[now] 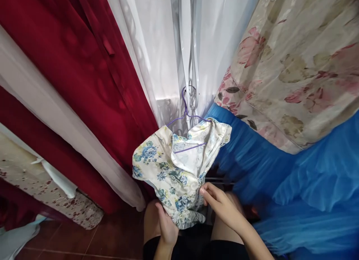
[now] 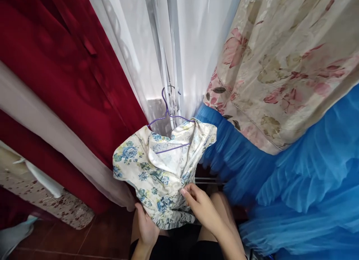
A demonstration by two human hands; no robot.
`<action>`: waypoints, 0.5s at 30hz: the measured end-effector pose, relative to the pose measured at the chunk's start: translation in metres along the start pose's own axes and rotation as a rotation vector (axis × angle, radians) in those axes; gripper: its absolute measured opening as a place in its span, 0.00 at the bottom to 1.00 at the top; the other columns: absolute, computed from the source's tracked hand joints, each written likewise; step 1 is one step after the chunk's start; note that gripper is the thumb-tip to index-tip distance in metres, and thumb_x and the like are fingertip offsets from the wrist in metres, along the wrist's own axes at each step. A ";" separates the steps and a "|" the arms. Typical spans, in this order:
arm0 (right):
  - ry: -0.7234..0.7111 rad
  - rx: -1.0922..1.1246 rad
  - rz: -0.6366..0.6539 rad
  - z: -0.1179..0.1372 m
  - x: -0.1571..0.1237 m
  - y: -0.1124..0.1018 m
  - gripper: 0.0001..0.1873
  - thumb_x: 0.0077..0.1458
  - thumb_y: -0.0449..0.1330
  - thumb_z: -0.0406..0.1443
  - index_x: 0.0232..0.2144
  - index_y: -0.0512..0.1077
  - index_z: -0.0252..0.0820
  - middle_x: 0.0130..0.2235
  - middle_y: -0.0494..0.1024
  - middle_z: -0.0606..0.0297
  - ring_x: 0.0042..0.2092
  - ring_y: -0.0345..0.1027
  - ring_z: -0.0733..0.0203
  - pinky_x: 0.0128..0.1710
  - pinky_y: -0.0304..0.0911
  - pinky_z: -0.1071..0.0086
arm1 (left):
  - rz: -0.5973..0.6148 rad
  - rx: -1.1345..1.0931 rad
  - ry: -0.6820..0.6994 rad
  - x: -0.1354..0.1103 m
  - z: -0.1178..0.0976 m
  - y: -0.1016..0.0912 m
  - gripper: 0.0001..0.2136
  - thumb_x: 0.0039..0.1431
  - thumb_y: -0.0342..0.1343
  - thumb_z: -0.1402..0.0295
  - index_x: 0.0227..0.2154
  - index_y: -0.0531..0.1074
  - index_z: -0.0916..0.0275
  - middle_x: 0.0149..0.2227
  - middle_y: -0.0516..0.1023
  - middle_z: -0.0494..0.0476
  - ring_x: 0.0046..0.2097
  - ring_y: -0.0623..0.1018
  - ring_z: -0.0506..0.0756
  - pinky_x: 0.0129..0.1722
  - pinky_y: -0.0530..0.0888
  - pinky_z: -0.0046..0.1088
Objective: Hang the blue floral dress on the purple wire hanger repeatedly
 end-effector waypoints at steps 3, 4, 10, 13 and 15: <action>-0.068 -0.038 -0.016 0.012 0.018 0.016 0.21 0.68 0.52 0.50 0.29 0.64 0.44 0.26 0.65 0.70 0.30 0.59 0.62 0.32 0.54 0.68 | -0.117 -0.020 0.008 -0.007 0.011 -0.016 0.32 0.49 0.61 0.40 0.56 0.75 0.44 0.56 0.78 0.58 0.64 0.71 0.67 0.60 0.73 0.44; -0.093 -0.040 -0.024 0.015 0.022 0.020 0.22 0.68 0.52 0.50 0.27 0.62 0.43 0.26 0.63 0.71 0.29 0.56 0.63 0.31 0.53 0.69 | -0.119 0.003 0.017 -0.007 0.012 -0.019 0.30 0.48 0.65 0.44 0.55 0.76 0.45 0.56 0.79 0.58 0.63 0.72 0.67 0.61 0.72 0.43; -0.058 0.118 -0.059 0.007 0.026 0.024 0.24 0.63 0.56 0.53 0.24 0.64 0.42 0.21 0.52 0.75 0.24 0.44 0.67 0.25 0.41 0.70 | -0.494 0.023 0.343 0.018 0.006 -0.035 0.25 0.55 0.65 0.54 0.52 0.72 0.60 0.51 0.78 0.65 0.55 0.78 0.67 0.56 0.74 0.46; -0.044 0.164 -0.100 0.001 0.019 0.023 0.25 0.60 0.59 0.53 0.21 0.60 0.43 0.20 0.52 0.75 0.23 0.43 0.67 0.24 0.41 0.70 | -0.673 0.114 0.643 0.025 0.010 -0.028 0.24 0.56 0.64 0.57 0.52 0.68 0.61 0.52 0.74 0.64 0.53 0.76 0.62 0.55 0.72 0.41; -0.047 0.166 -0.099 0.002 0.016 0.025 0.25 0.60 0.60 0.52 0.20 0.60 0.43 0.20 0.54 0.74 0.23 0.45 0.68 0.24 0.42 0.70 | -0.524 0.286 0.746 0.025 0.013 -0.010 0.20 0.58 0.64 0.61 0.51 0.69 0.60 0.51 0.73 0.63 0.53 0.75 0.60 0.55 0.72 0.39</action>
Point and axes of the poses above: each hand's wrist, its own x-axis towards the middle knuckle, its own y-axis out of the palm, z = x × y, the point moved 2 cm from there along x, towards the middle knuckle
